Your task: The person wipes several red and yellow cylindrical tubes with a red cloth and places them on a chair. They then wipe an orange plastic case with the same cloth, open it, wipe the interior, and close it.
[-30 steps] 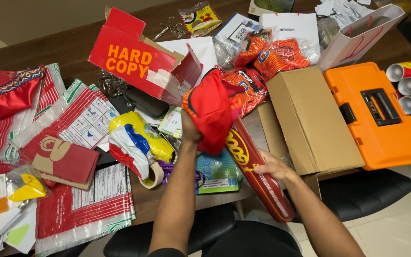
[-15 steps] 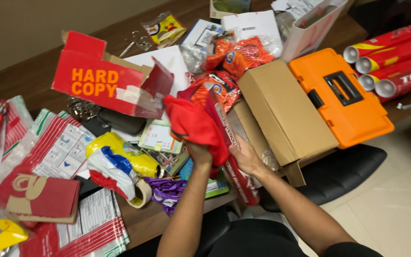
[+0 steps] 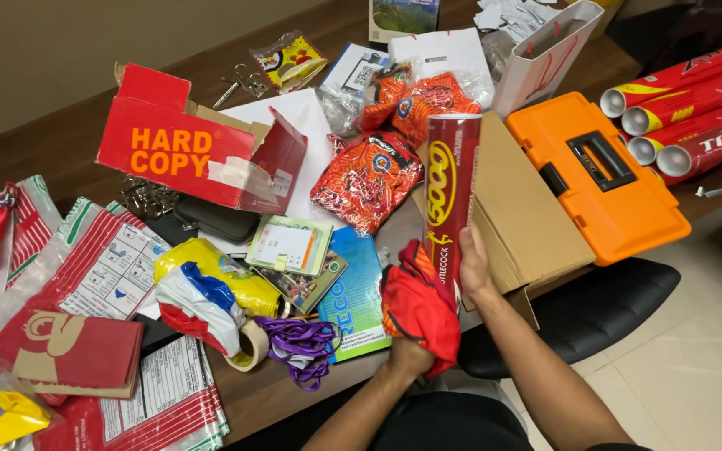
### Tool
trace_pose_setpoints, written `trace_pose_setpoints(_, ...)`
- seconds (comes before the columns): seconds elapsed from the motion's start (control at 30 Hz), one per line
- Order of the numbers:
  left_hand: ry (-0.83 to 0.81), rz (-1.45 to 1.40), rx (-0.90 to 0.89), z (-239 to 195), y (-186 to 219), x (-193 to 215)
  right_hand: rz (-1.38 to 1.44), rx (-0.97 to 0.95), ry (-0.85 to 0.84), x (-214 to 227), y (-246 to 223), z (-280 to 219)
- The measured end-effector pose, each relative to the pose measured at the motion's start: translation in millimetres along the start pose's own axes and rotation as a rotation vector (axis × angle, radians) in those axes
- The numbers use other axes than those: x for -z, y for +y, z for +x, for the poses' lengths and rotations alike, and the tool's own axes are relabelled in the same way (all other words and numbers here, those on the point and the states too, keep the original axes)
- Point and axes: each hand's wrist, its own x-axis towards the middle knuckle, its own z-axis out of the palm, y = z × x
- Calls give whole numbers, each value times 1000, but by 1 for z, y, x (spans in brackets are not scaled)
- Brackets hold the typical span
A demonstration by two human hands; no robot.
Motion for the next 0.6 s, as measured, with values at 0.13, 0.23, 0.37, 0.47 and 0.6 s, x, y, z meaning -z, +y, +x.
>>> trace_pose_setpoints(0.13, -21, -15, 27, 11, -7, 6, 58, -52, -61, -6, -4, -6)
trace_pose_setpoints(0.23, 75, -5, -28, 11, -58, -9, -116, 11, -204, -3, 2, -14)
trace_pose_setpoints(0.37, 136, 8, 97, 9, -139, -19, -269, -73, -382, 23, 39, -25)
trace_pose_setpoints(0.47, 131, 160, 71, 5, -148, -25, -211, -62, -380, 29, 45, -22)
trace_pose_setpoints(0.6, -71, 73, -11, -5, -75, -34, 142, -58, -148, 35, 17, -8)
